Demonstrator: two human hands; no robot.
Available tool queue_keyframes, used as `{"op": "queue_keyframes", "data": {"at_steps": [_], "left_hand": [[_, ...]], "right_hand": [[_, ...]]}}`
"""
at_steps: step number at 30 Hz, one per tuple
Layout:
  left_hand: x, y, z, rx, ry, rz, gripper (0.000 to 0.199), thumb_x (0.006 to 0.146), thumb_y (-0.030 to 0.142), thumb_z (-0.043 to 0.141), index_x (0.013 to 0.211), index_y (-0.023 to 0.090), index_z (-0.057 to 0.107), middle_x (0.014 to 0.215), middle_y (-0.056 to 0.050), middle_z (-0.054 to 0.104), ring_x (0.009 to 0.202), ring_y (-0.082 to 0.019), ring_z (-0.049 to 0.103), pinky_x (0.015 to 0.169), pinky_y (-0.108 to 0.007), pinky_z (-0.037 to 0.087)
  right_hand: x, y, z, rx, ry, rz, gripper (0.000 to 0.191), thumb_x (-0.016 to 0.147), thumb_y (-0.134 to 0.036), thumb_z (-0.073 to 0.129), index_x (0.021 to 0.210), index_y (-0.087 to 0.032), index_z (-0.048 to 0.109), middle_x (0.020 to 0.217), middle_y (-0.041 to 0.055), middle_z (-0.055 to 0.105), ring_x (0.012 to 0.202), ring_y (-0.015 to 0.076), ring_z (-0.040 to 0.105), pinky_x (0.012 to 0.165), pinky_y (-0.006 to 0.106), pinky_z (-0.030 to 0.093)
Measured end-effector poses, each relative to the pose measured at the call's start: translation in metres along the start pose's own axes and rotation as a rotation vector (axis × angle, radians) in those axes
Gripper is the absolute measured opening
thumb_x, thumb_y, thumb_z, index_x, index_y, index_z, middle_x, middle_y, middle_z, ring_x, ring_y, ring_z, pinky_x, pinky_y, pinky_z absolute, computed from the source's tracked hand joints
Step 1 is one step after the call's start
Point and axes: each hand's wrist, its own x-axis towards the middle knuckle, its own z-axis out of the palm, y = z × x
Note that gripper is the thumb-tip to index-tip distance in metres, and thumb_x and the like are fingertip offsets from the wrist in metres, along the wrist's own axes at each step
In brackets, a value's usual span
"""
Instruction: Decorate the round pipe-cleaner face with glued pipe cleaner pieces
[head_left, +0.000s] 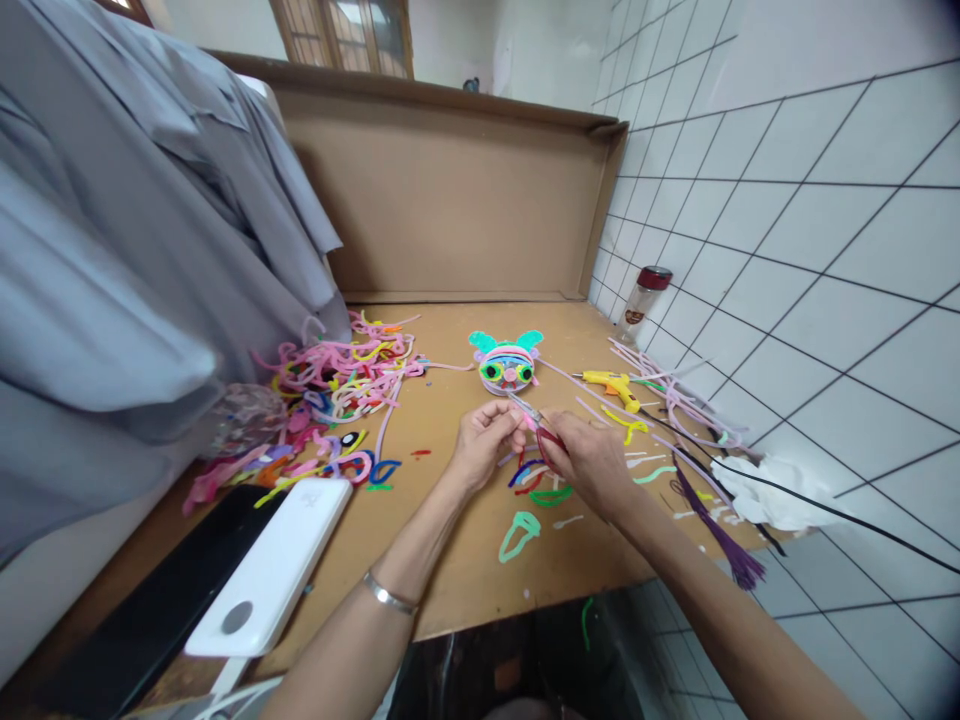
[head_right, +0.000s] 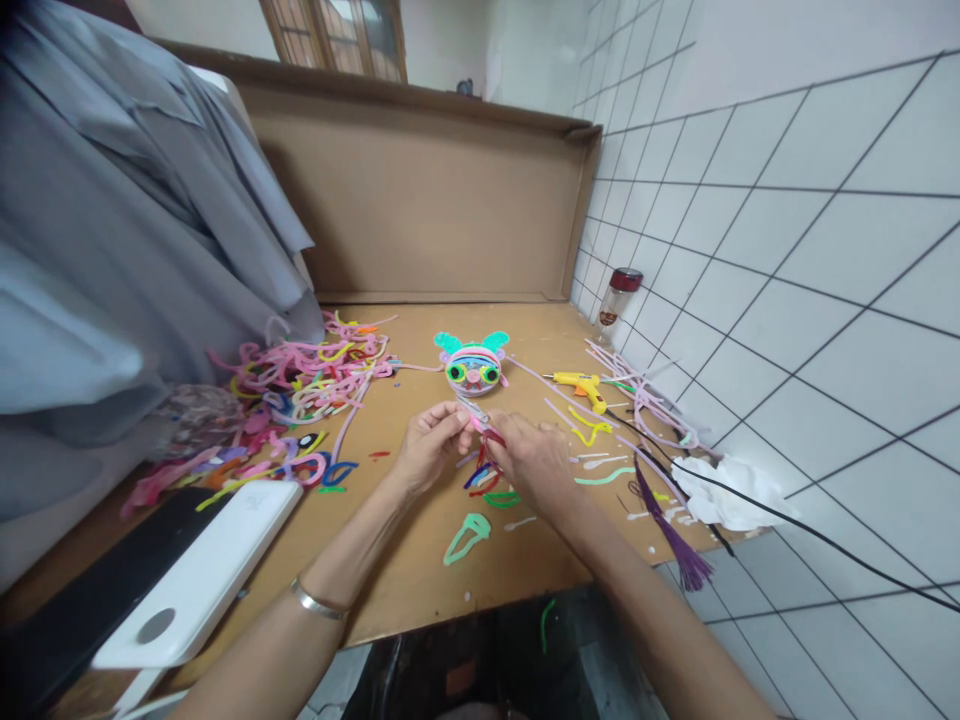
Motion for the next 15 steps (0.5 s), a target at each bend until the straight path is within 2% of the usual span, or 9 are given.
{"op": "queue_keyframes", "data": {"at_steps": [2, 5, 8, 10, 11, 13, 15], "left_hand": [[0.001, 0.0, 0.0, -0.001, 0.005, 0.002, 0.034, 0.065, 0.043, 0.077, 0.067, 0.013, 0.061, 0.05, 0.002, 0.057, 0.043, -0.006, 0.046, 0.049, -0.02, 0.037], [0.003, 0.0, -0.002, -0.012, 0.044, 0.0, 0.034, 0.063, 0.043, 0.078, 0.066, 0.013, 0.061, 0.05, 0.002, 0.056, 0.044, -0.006, 0.046, 0.047, -0.019, 0.038], [0.006, 0.0, -0.003, -0.022, 0.096, 0.007, 0.035, 0.061, 0.042, 0.079, 0.069, 0.014, 0.061, 0.051, 0.003, 0.057, 0.044, -0.006, 0.047, 0.046, -0.018, 0.039], [0.006, 0.0, -0.004, -0.037, 0.126, -0.008, 0.035, 0.06, 0.041, 0.079, 0.073, 0.014, 0.062, 0.053, 0.002, 0.058, 0.045, -0.006, 0.049, 0.045, -0.018, 0.039], [0.007, 0.0, -0.004, -0.047, 0.138, -0.024, 0.035, 0.059, 0.041, 0.079, 0.075, 0.014, 0.062, 0.054, 0.002, 0.059, 0.046, -0.007, 0.05, 0.044, -0.017, 0.039], [0.007, 0.0, -0.005, -0.054, 0.139, -0.064, 0.037, 0.06, 0.041, 0.079, 0.08, 0.013, 0.064, 0.055, 0.002, 0.06, 0.046, -0.007, 0.051, 0.042, -0.016, 0.038], [0.008, -0.001, -0.006, -0.056, 0.137, -0.096, 0.037, 0.059, 0.042, 0.079, 0.076, 0.014, 0.063, 0.054, 0.001, 0.06, 0.043, -0.007, 0.048, 0.038, -0.017, 0.036]], "right_hand": [[0.001, 0.001, -0.001, 0.125, -0.001, 0.021, 0.021, 0.093, -0.026, 0.047, 0.106, -0.02, 0.063, 0.092, 0.006, 0.071, 0.081, 0.0181, 0.064, 0.068, 0.027, 0.039], [0.004, 0.011, 0.0, 0.343, 0.077, 0.106, 0.03, 0.09, -0.028, 0.046, 0.116, -0.02, 0.059, 0.105, 0.0081, 0.069, 0.091, 0.0195, 0.064, 0.075, 0.029, 0.045], [0.006, 0.037, 0.001, 0.432, 0.133, 0.312, 0.041, 0.084, -0.036, 0.054, 0.12, -0.018, 0.054, 0.098, 0.0069, 0.068, 0.079, 0.0183, 0.063, 0.07, 0.03, 0.047], [0.005, 0.058, 0.003, 0.345, 0.099, 0.458, 0.046, 0.078, -0.037, 0.06, 0.12, -0.018, 0.053, 0.086, 0.0033, 0.067, 0.07, 0.0178, 0.061, 0.066, 0.029, 0.046], [0.003, 0.069, 0.003, 0.276, 0.064, 0.516, 0.043, 0.076, -0.035, 0.06, 0.116, -0.018, 0.055, 0.081, 0.0022, 0.066, 0.07, 0.018, 0.06, 0.065, 0.029, 0.045], [-0.003, 0.086, 0.002, 0.131, 0.001, 0.607, 0.032, 0.077, -0.031, 0.059, 0.106, -0.018, 0.06, 0.084, 0.0039, 0.067, 0.074, 0.0187, 0.062, 0.066, 0.028, 0.043], [-0.008, 0.097, 0.0, -0.031, -0.06, 0.68, 0.024, 0.079, -0.031, 0.059, 0.099, -0.019, 0.065, 0.09, 0.0065, 0.07, 0.081, 0.0203, 0.064, 0.067, 0.027, 0.042]]}}
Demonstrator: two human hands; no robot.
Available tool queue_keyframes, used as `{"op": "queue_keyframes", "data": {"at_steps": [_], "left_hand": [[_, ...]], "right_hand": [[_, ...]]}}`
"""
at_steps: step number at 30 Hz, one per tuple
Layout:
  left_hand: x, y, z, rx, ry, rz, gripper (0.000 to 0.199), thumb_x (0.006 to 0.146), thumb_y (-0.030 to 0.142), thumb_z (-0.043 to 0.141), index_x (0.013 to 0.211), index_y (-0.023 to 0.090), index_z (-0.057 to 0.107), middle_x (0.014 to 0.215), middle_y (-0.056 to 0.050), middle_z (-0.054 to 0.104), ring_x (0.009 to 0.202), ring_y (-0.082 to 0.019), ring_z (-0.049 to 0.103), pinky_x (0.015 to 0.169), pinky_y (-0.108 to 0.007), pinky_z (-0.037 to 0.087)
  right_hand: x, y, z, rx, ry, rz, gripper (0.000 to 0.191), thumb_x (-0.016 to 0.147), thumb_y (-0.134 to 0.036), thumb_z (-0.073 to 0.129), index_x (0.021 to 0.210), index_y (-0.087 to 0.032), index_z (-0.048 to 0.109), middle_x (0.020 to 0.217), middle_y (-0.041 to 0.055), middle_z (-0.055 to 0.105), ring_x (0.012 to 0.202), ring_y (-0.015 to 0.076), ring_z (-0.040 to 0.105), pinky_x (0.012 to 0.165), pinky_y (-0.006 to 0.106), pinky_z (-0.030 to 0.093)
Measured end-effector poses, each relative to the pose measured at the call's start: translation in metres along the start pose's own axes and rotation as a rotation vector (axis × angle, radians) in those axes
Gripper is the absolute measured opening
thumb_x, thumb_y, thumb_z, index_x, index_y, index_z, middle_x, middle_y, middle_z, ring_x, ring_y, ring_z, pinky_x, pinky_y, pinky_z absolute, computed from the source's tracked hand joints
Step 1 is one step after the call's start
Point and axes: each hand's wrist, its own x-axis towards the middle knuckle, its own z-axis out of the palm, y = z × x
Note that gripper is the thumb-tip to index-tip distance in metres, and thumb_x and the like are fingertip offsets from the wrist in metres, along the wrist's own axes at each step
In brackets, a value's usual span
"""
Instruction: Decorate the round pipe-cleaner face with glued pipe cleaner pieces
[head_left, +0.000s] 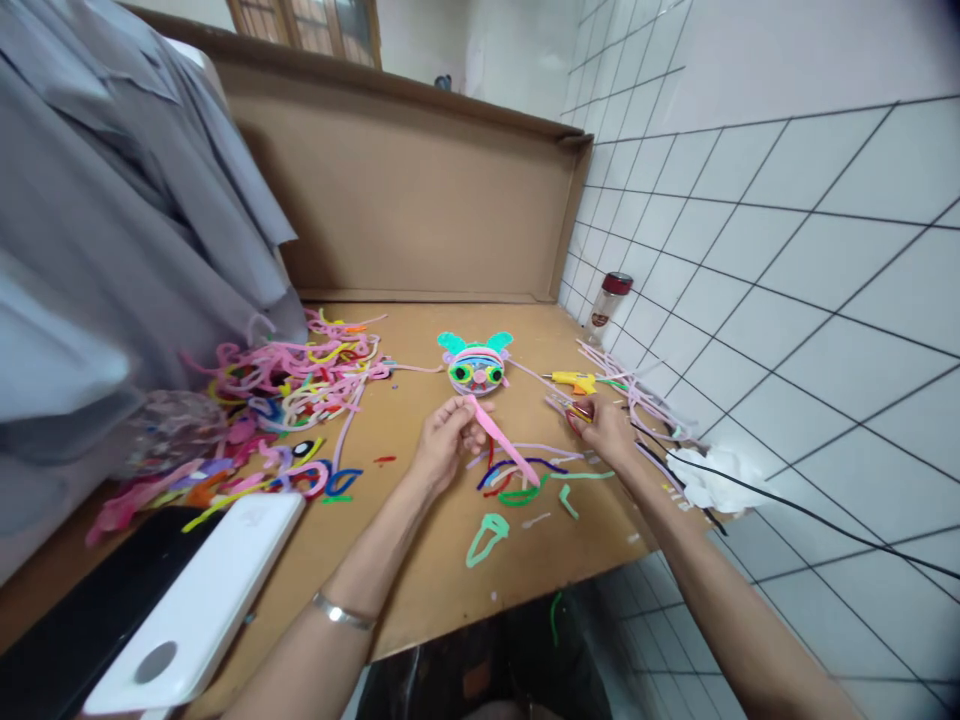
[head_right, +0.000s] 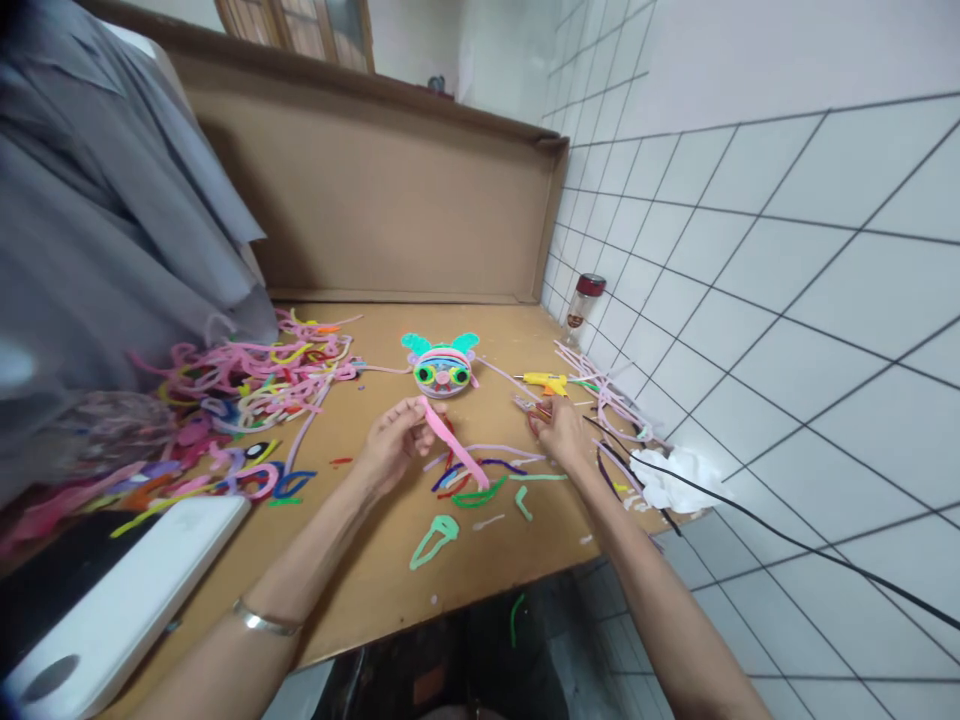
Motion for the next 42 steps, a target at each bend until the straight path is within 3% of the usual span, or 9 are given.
{"op": "queue_keyframes", "data": {"at_steps": [6, 9, 17, 21, 25, 29, 33, 39, 42], "left_hand": [[0.002, -0.002, -0.001, -0.045, 0.053, -0.017, 0.04, 0.054, 0.035, 0.084, 0.08, 0.012, 0.065, 0.06, 0.002, 0.063, 0.041, -0.002, 0.041, 0.039, -0.015, 0.034], [0.002, -0.001, -0.002, -0.074, 0.075, -0.048, 0.05, 0.051, 0.035, 0.086, 0.091, 0.013, 0.068, 0.063, 0.003, 0.063, 0.041, -0.001, 0.039, 0.038, -0.014, 0.031], [0.001, 0.001, -0.002, -0.067, 0.072, -0.034, 0.048, 0.051, 0.044, 0.086, 0.085, 0.013, 0.069, 0.06, 0.005, 0.057, 0.041, 0.0, 0.032, 0.037, -0.015, 0.026], [0.001, -0.002, -0.002, -0.029, 0.035, -0.008, 0.043, 0.055, 0.047, 0.084, 0.075, 0.014, 0.064, 0.058, 0.005, 0.055, 0.042, -0.001, 0.031, 0.039, -0.016, 0.023], [0.002, -0.008, -0.002, 0.006, 0.016, 0.002, 0.04, 0.058, 0.046, 0.083, 0.07, 0.014, 0.062, 0.056, 0.004, 0.052, 0.044, -0.003, 0.031, 0.042, -0.018, 0.02], [0.003, -0.012, -0.004, 0.013, -0.008, -0.034, 0.037, 0.059, 0.045, 0.081, 0.061, 0.014, 0.06, 0.052, 0.003, 0.048, 0.044, -0.004, 0.03, 0.044, -0.021, 0.019], [0.005, -0.014, -0.008, 0.02, -0.018, -0.059, 0.038, 0.06, 0.045, 0.08, 0.056, 0.014, 0.059, 0.049, 0.004, 0.044, 0.044, -0.005, 0.03, 0.044, -0.021, 0.02], [0.006, -0.018, -0.009, -0.026, -0.042, -0.1, 0.041, 0.061, 0.051, 0.079, 0.069, 0.012, 0.068, 0.056, 0.0, 0.057, 0.044, -0.005, 0.035, 0.044, -0.021, 0.023], [0.005, -0.02, -0.007, 0.049, -0.06, -0.122, 0.043, 0.055, 0.049, 0.084, 0.072, 0.012, 0.069, 0.059, -0.001, 0.062, 0.044, -0.004, 0.037, 0.044, -0.02, 0.024]], "right_hand": [[0.006, 0.0, 0.001, -0.328, -0.083, 0.066, 0.024, 0.085, -0.035, 0.057, 0.093, -0.019, 0.073, 0.094, 0.0128, 0.073, 0.086, 0.0256, 0.068, 0.063, 0.028, 0.041], [0.013, -0.005, 0.006, -0.357, -0.068, 0.029, 0.026, 0.087, -0.03, 0.053, 0.094, -0.016, 0.074, 0.098, 0.0162, 0.072, 0.084, 0.0264, 0.069, 0.063, 0.03, 0.043], [0.024, -0.016, 0.017, -0.407, -0.089, 0.034, 0.033, 0.093, -0.025, 0.045, 0.105, -0.007, 0.069, 0.101, 0.0244, 0.069, 0.089, 0.0286, 0.068, 0.071, 0.035, 0.047], [0.017, -0.023, 0.023, -0.382, 0.02, -0.091, 0.029, 0.09, -0.015, 0.045, 0.1, -0.004, 0.07, 0.102, 0.0292, 0.067, 0.1, 0.0332, 0.062, 0.077, 0.042, 0.048], [0.008, -0.049, 0.025, 0.168, 0.008, -0.358, 0.03, 0.09, -0.02, 0.045, 0.103, -0.014, 0.072, 0.104, 0.0159, 0.07, 0.099, 0.0248, 0.062, 0.088, 0.04, 0.047], [0.004, -0.085, 0.026, 0.827, -0.318, -0.502, 0.031, 0.088, -0.037, 0.054, 0.108, -0.022, 0.072, 0.107, 0.0064, 0.072, 0.102, 0.0205, 0.063, 0.092, 0.036, 0.047], [0.008, -0.103, 0.033, 1.056, -0.46, -0.42, 0.025, 0.074, -0.042, 0.069, 0.082, -0.02, 0.075, 0.085, 0.0037, 0.071, 0.083, 0.0172, 0.063, 0.083, 0.032, 0.048], [0.009, -0.102, 0.056, 1.32, -0.363, -0.142, 0.029, 0.064, -0.046, 0.074, 0.074, -0.019, 0.071, 0.062, -0.0022, 0.062, 0.061, 0.0113, 0.053, 0.066, 0.027, 0.045], [0.005, -0.099, 0.061, 1.353, -0.333, -0.1, 0.029, 0.065, -0.046, 0.073, 0.073, -0.019, 0.068, 0.059, -0.0034, 0.057, 0.056, 0.0096, 0.049, 0.059, 0.024, 0.042]]}}
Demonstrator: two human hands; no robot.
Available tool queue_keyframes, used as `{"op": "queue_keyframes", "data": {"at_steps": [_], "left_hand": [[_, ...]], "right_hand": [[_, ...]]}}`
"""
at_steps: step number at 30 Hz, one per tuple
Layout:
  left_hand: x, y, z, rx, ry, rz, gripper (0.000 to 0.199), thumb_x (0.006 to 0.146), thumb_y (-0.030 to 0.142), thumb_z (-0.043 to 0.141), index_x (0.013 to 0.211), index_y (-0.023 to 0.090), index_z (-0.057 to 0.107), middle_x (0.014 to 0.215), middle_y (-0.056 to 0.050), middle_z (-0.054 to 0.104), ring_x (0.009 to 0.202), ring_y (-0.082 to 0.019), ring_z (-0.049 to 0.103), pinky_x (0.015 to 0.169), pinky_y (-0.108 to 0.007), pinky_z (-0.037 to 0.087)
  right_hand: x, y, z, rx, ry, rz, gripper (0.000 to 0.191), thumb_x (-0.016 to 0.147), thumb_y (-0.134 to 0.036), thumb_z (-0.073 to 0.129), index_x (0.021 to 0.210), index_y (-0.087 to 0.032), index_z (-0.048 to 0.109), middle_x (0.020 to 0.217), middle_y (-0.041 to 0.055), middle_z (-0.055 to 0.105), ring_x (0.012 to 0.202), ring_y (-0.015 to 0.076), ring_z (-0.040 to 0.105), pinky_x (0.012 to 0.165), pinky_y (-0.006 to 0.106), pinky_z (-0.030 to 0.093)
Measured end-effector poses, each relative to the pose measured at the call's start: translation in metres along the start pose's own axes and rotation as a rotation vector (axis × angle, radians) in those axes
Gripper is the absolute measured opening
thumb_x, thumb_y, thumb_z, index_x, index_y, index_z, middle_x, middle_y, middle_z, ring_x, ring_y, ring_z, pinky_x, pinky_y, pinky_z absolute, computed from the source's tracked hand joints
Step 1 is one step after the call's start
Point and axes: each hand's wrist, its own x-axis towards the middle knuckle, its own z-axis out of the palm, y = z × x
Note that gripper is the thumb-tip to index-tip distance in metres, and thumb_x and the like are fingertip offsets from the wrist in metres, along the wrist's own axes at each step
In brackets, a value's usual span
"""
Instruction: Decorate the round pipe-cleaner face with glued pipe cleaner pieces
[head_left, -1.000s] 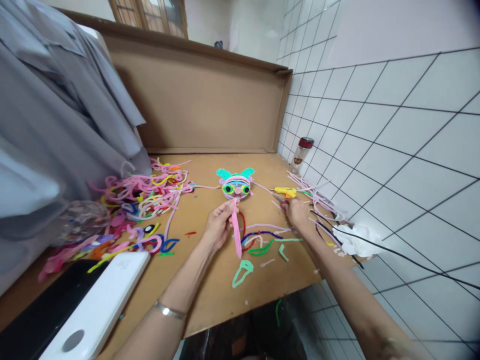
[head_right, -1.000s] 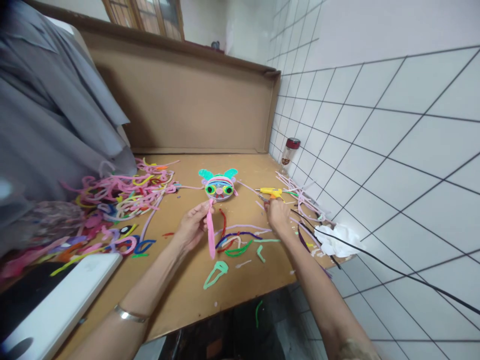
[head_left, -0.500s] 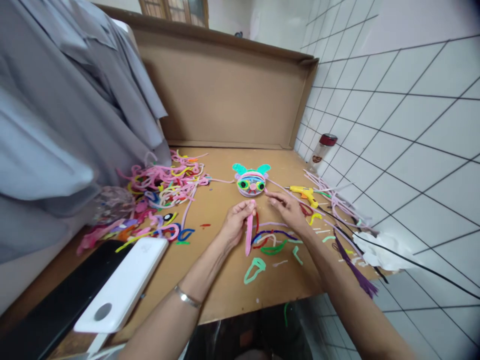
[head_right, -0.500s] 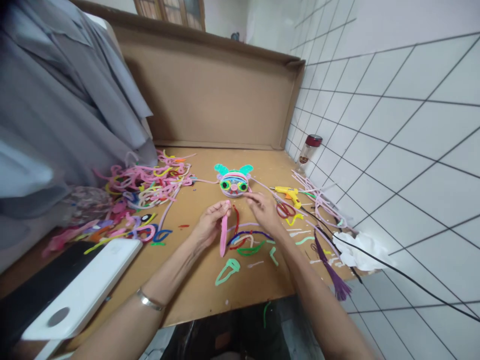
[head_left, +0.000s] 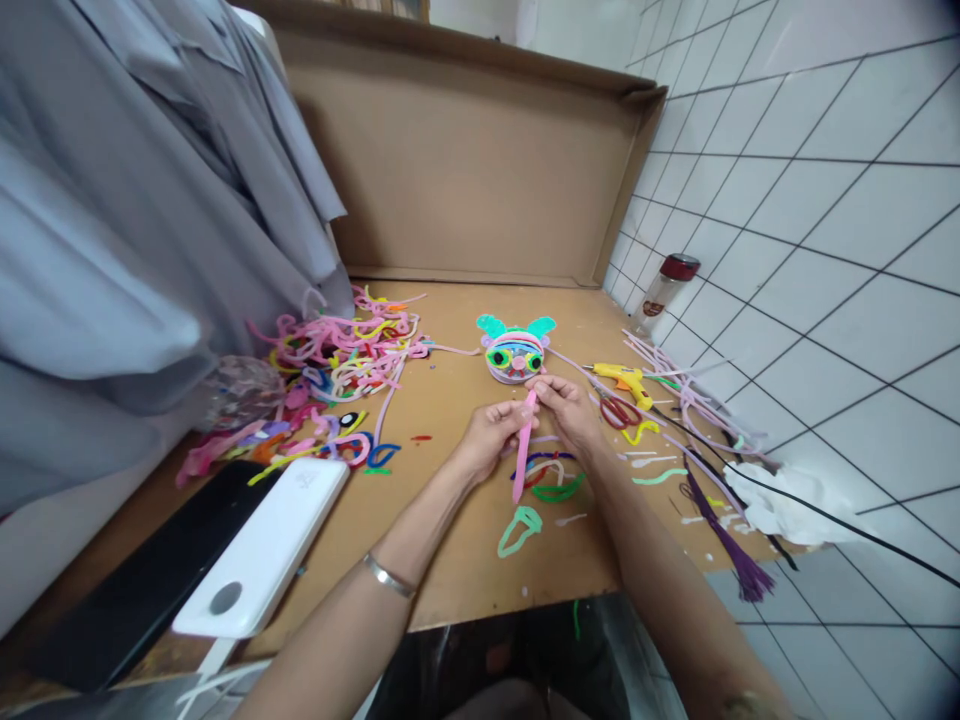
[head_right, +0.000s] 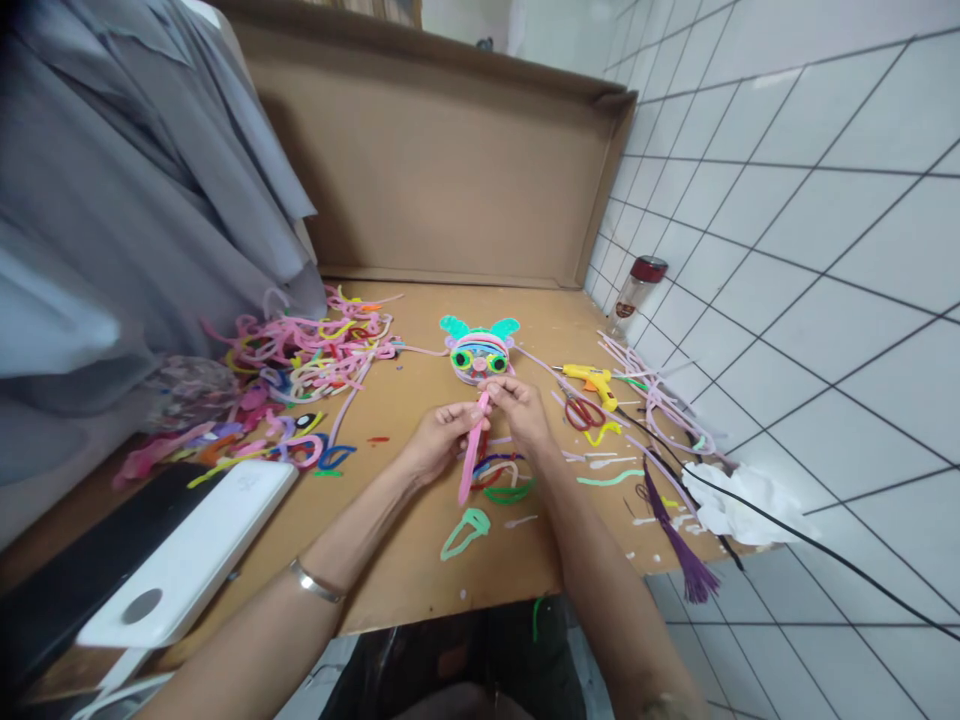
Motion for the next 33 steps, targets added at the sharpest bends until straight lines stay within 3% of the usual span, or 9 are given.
{"op": "queue_keyframes", "data": {"at_steps": [6, 11, 15, 20, 27, 33], "left_hand": [[-0.001, -0.004, 0.004, 0.093, 0.048, 0.045, 0.041, 0.052, 0.049, 0.084, 0.062, 0.013, 0.066, 0.055, -0.001, 0.06, 0.045, -0.005, 0.041, 0.044, -0.02, 0.027], [-0.001, -0.005, 0.006, 0.092, 0.117, 0.061, 0.039, 0.052, 0.047, 0.083, 0.062, 0.013, 0.066, 0.055, -0.001, 0.06, 0.045, -0.005, 0.041, 0.044, -0.02, 0.027], [-0.001, -0.008, 0.006, 0.099, 0.125, 0.064, 0.039, 0.055, 0.048, 0.081, 0.061, 0.014, 0.063, 0.053, 0.0, 0.058, 0.044, -0.005, 0.039, 0.043, -0.02, 0.026], [0.001, -0.02, 0.007, 0.188, 0.126, 0.17, 0.038, 0.059, 0.047, 0.08, 0.062, 0.015, 0.06, 0.052, 0.002, 0.055, 0.047, -0.006, 0.043, 0.048, -0.019, 0.032], [0.001, -0.026, 0.013, 0.158, 0.097, 0.172, 0.04, 0.065, 0.051, 0.076, 0.068, 0.014, 0.061, 0.053, 0.003, 0.055, 0.044, -0.005, 0.04, 0.046, -0.019, 0.03], [0.001, -0.024, 0.008, 0.13, 0.025, 0.101, 0.046, 0.058, 0.053, 0.081, 0.073, 0.012, 0.067, 0.056, 0.001, 0.06, 0.043, -0.004, 0.04, 0.045, -0.019, 0.029]], "right_hand": [[-0.006, 0.001, 0.003, 0.106, -0.015, 0.072, 0.03, 0.066, -0.047, 0.073, 0.07, -0.02, 0.06, 0.06, -0.0045, 0.052, 0.053, 0.0084, 0.044, 0.051, 0.021, 0.039], [-0.007, 0.003, 0.004, 0.181, 0.014, 0.15, 0.039, 0.072, -0.058, 0.065, 0.074, -0.019, 0.062, 0.065, -0.001, 0.057, 0.059, 0.0113, 0.052, 0.056, 0.024, 0.044], [-0.012, 0.005, 0.006, -0.022, 0.019, 0.022, 0.036, 0.073, -0.054, 0.065, 0.067, -0.019, 0.059, 0.061, -0.0024, 0.055, 0.059, 0.0111, 0.049, 0.059, 0.024, 0.042], [-0.018, 0.01, 0.012, -0.253, 0.173, -0.169, 0.029, 0.078, -0.042, 0.056, 0.06, -0.02, 0.051, 0.057, -0.0042, 0.047, 0.058, 0.0106, 0.043, 0.057, 0.024, 0.036], [-0.017, 0.009, 0.019, 0.046, 0.217, 0.001, 0.036, 0.072, -0.053, 0.061, 0.062, -0.022, 0.045, 0.052, -0.0076, 0.036, 0.045, 0.0075, 0.027, 0.042, 0.022, 0.023], [-0.01, 0.006, 0.017, 0.109, 0.293, -0.011, 0.042, 0.066, -0.056, 0.07, 0.062, -0.021, 0.05, 0.049, -0.0079, 0.038, 0.043, 0.0063, 0.028, 0.04, 0.021, 0.02]]}}
